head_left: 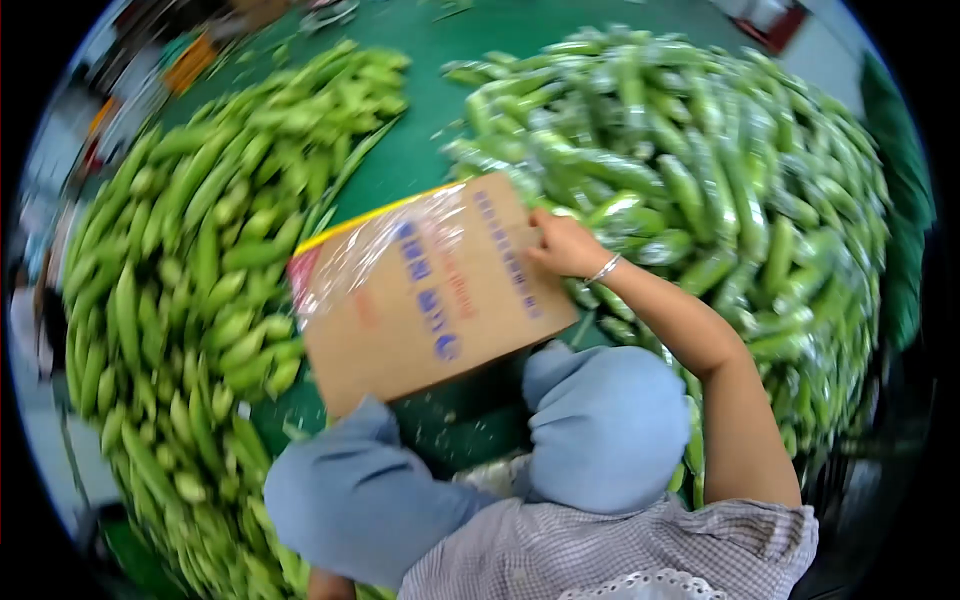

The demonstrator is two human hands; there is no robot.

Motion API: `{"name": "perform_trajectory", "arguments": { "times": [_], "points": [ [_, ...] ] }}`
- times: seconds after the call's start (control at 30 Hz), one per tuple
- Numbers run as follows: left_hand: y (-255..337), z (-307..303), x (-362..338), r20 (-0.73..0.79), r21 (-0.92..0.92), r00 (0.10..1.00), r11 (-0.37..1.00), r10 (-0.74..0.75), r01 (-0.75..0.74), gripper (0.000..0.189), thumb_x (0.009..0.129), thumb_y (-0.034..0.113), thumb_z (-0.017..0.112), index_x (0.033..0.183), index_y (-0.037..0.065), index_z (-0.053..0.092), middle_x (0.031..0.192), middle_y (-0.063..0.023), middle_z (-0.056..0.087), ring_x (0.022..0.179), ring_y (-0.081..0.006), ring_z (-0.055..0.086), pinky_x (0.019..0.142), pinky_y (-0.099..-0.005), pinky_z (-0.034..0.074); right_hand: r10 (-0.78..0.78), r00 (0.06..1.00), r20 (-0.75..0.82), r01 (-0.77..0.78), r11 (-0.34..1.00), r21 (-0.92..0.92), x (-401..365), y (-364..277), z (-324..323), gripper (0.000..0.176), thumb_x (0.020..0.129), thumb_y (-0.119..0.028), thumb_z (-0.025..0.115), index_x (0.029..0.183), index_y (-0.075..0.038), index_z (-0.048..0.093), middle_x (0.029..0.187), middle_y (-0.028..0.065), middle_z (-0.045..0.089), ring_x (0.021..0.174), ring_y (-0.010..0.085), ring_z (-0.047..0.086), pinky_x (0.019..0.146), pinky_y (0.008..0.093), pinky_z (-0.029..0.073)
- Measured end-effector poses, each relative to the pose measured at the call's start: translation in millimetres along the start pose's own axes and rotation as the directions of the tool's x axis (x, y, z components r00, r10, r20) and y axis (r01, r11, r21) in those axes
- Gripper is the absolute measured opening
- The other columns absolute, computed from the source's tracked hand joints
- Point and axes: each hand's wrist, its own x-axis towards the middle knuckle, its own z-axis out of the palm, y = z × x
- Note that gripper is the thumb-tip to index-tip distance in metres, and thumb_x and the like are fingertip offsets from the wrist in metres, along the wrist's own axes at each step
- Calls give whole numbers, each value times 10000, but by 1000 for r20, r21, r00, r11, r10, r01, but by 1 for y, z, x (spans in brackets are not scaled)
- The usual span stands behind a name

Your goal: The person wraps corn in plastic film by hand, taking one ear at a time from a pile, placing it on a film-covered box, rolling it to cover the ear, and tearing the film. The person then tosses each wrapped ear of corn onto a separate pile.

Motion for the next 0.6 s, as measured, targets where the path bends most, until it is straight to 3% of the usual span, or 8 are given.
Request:
{"name": "perform_trajectory", "arguments": {
  "times": [0.1,0.17,0.33,0.47,0.6],
  "points": [
    [-43,-17,-39,-21,80,990,987,-136,138,394,850,293,466,1130,16,473,951,-161,576,742,-246,590,604,-340,515,62,987,146,-51,996,-78,12,-26,22,440,753,-357,615,964,8,493,797,203,610,787,360,589,700,431,467],
    [-73,-21,-58,-26,149,973,962,-228,229,396,841,289,482,1126,14,480,962,-157,576,756,-243,590,617,-338,514,118,984,136,-91,977,-191,21,-37,30,489,778,-440,567,961,9,505,830,208,610,806,352,592,712,430,465],
    [-139,-19,-95,26,354,909,854,-417,382,405,818,278,525,1118,8,498,989,-149,575,793,-234,588,648,-334,510,131,988,82,-105,958,-266,43,-58,46,564,795,-517,510,960,22,521,843,184,621,812,329,604,720,405,472],
    [-171,-11,-107,138,541,845,754,-517,373,413,799,269,558,1112,4,512,1011,-142,575,823,-228,587,672,-331,507,152,985,85,-121,947,-297,62,-76,63,574,812,-516,482,922,43,545,815,163,631,809,309,612,721,389,475],
    [-195,-11,-105,294,717,751,656,-591,236,422,781,261,592,1106,-1,527,1033,-135,574,852,-221,585,697,-327,504,132,989,69,-104,943,-317,79,-66,80,498,837,-460,474,871,27,577,793,167,631,792,303,616,708,391,476]
  ]
}}
